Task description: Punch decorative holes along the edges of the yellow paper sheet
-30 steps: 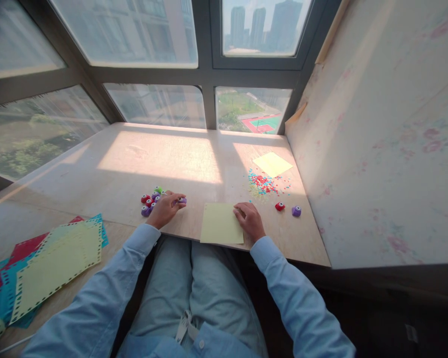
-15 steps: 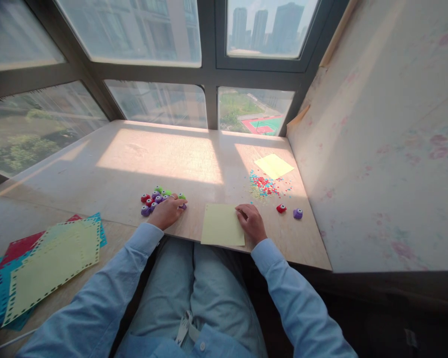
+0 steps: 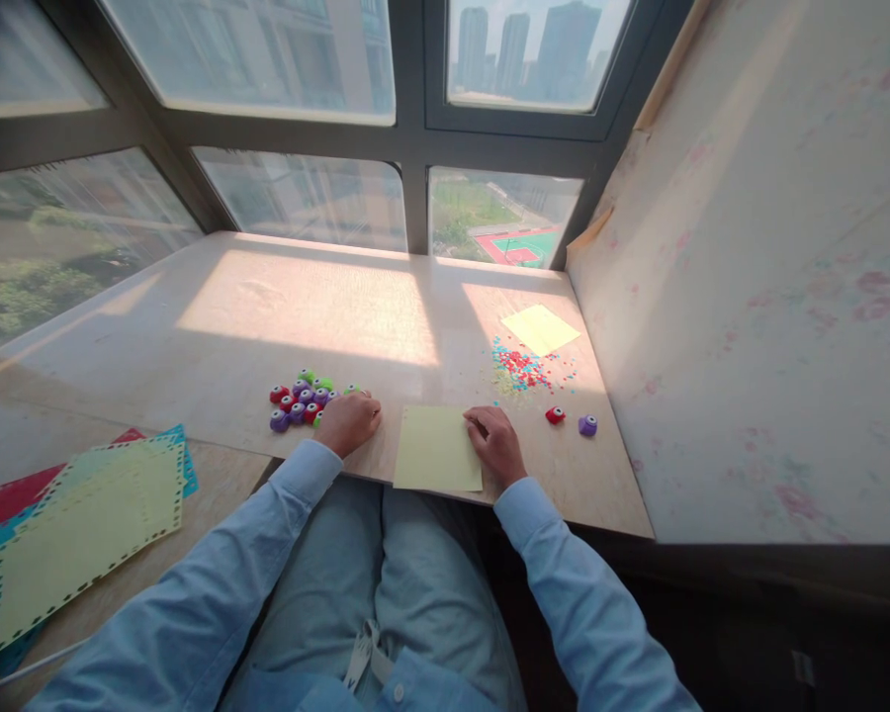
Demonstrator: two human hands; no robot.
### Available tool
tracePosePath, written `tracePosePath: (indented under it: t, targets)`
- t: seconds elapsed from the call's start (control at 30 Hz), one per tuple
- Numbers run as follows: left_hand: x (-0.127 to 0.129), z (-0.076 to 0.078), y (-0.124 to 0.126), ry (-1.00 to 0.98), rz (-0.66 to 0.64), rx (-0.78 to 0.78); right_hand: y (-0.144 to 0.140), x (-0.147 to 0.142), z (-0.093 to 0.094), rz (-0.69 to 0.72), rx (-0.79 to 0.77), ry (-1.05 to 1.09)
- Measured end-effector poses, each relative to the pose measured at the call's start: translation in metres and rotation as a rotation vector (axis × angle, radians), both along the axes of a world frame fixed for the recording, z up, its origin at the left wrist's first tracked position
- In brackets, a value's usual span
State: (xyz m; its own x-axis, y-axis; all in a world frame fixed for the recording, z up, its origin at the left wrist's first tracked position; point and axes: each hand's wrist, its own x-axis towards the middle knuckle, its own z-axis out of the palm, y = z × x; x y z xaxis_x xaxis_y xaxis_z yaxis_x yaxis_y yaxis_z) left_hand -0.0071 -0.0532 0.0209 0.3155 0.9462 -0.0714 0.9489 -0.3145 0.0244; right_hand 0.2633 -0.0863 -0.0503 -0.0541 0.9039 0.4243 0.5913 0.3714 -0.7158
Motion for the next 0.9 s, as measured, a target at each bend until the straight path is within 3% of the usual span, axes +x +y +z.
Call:
tracePosePath:
  t: [0.27,0.53,0.6,0.67,0.8,0.9]
  targets:
    - [0.002,0.002,0.003,0.0,-0.082,-0.012,-0.001,-0.001,0.002,-0.001,-0.004,0.006]
    - [0.002,0.001,0.001,-0.1,-0.054,0.051,-0.001,0.0,0.0,-0.021,0.041,0.062]
    - [0.007,0.001,0.0,-0.295,-0.005,0.077,-0.001,0.0,0.001,-0.037,0.075,0.1]
    - [0.015,0.0,-0.001,-0.619,0.058,0.021,-0.003,0.0,0.002,-0.047,0.102,0.133]
    - [0.039,-0.005,-0.005,-1.284,0.15,-0.406,-0.006,-0.003,0.008,-0.029,0.123,0.163]
    - [0.056,-0.01,-0.009,-1.513,0.2,-0.645,-0.009,-0.005,0.013,-0.004,0.142,0.162]
